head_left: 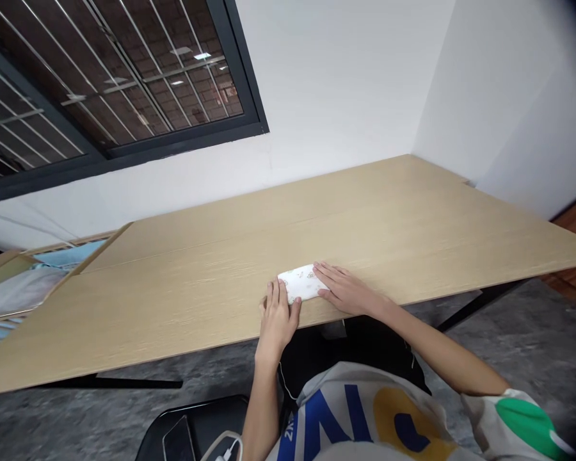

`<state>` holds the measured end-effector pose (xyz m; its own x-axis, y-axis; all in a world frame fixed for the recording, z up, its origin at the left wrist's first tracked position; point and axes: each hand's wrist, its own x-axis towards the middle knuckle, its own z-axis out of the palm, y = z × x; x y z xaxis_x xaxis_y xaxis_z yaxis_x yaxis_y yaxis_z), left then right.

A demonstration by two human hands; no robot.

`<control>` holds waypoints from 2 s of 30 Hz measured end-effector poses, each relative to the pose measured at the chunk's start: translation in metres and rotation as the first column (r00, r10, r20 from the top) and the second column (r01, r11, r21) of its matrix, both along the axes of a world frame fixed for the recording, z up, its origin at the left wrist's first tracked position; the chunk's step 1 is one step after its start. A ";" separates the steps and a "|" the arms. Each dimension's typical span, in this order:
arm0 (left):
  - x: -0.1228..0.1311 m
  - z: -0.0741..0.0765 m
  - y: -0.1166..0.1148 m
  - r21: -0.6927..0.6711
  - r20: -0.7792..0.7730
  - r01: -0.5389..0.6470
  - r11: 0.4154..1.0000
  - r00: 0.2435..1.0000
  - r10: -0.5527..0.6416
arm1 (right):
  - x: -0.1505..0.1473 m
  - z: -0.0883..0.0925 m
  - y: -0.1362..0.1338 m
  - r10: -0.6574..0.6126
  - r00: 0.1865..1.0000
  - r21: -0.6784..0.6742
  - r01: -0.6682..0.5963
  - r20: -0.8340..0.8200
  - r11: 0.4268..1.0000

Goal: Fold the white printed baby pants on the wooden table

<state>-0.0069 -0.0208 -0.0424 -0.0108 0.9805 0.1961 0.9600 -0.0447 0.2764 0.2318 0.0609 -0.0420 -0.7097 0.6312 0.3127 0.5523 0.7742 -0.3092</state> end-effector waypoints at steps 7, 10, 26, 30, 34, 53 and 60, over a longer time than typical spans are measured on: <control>-0.004 0.004 0.001 0.119 0.038 0.154 0.981 0.987 -0.159 | 0.009 0.013 0.002 0.125 0.992 -0.024 -0.126 -0.004 0.992; -0.004 0.004 0.007 0.112 0.049 0.136 0.984 0.989 -0.142 | 0.007 0.014 0.011 0.145 0.989 -0.066 -0.144 0.014 0.987; 0.016 0.029 0.017 0.251 0.515 -0.231 0.940 0.854 0.072 | -0.024 0.057 0.071 -0.175 0.916 -0.373 0.030 -0.361 0.927; 0.033 0.021 0.017 0.114 0.514 -0.192 0.975 0.851 0.107 | -0.030 0.053 0.103 -0.236 0.925 -0.454 0.080 -0.298 0.888; 0.045 0.011 0.017 0.112 0.258 -0.238 0.965 0.945 0.203 | -0.038 0.036 0.121 -0.205 0.954 -0.488 0.074 -0.221 0.870; 0.067 -0.011 0.002 0.211 -0.016 -0.015 0.977 1.000 0.019 | -0.032 0.009 0.064 0.384 0.923 -0.064 -0.383 -0.003 0.922; 0.066 -0.008 0.002 0.181 -0.040 -0.011 0.983 0.999 0.019 | -0.020 -0.002 0.094 0.258 0.965 -0.090 -0.254 0.036 0.963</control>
